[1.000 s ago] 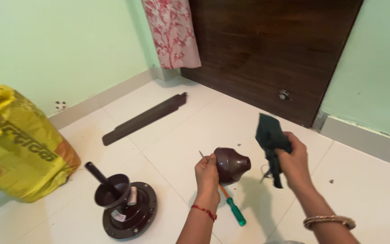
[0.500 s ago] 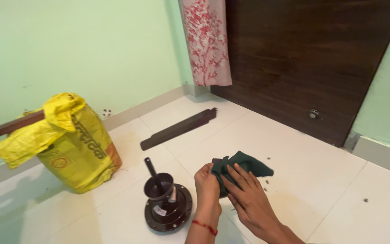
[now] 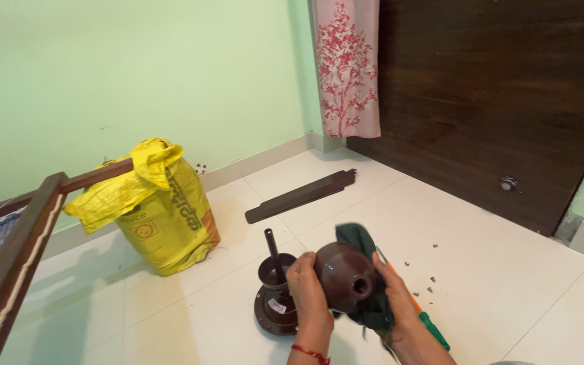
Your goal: The person assembles parts of an electric fan on the floor. They use a screwdriver to tighten a screw on the fan base, wipe the fan components with a cloth, and attach the fan head to the base.
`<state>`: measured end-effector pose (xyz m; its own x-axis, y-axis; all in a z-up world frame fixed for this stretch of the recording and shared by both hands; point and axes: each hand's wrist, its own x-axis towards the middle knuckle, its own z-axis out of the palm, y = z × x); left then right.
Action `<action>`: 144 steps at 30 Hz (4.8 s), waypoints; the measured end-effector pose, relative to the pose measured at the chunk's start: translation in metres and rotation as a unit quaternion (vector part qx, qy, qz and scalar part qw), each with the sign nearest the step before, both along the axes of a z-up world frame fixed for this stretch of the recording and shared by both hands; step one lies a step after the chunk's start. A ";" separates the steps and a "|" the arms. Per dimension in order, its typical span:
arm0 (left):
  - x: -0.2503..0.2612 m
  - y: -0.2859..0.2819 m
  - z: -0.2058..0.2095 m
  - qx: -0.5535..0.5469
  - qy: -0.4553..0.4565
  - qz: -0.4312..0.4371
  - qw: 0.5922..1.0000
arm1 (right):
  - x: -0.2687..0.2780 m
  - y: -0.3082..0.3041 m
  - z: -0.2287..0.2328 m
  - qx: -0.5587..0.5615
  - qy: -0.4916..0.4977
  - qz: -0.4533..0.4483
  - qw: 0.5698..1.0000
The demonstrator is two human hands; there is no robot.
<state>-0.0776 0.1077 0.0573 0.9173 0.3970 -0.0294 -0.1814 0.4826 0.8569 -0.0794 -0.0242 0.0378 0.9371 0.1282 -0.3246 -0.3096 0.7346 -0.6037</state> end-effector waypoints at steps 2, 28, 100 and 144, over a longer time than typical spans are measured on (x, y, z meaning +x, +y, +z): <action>-0.007 0.000 -0.011 0.046 0.052 0.009 0.998 | 0.002 0.003 0.004 -0.087 -0.050 -0.070 0.992; -0.025 0.017 -0.046 -0.286 -0.002 -0.234 0.929 | -0.014 -0.007 0.048 -0.395 -0.291 -0.222 0.843; 0.028 0.045 -0.042 0.149 0.017 -0.154 0.977 | 0.083 -0.030 -0.050 -0.388 -0.193 0.127 0.892; 0.011 0.000 -0.041 0.186 0.136 -0.097 0.968 | 0.038 0.016 -0.070 -0.566 -0.383 -0.124 0.719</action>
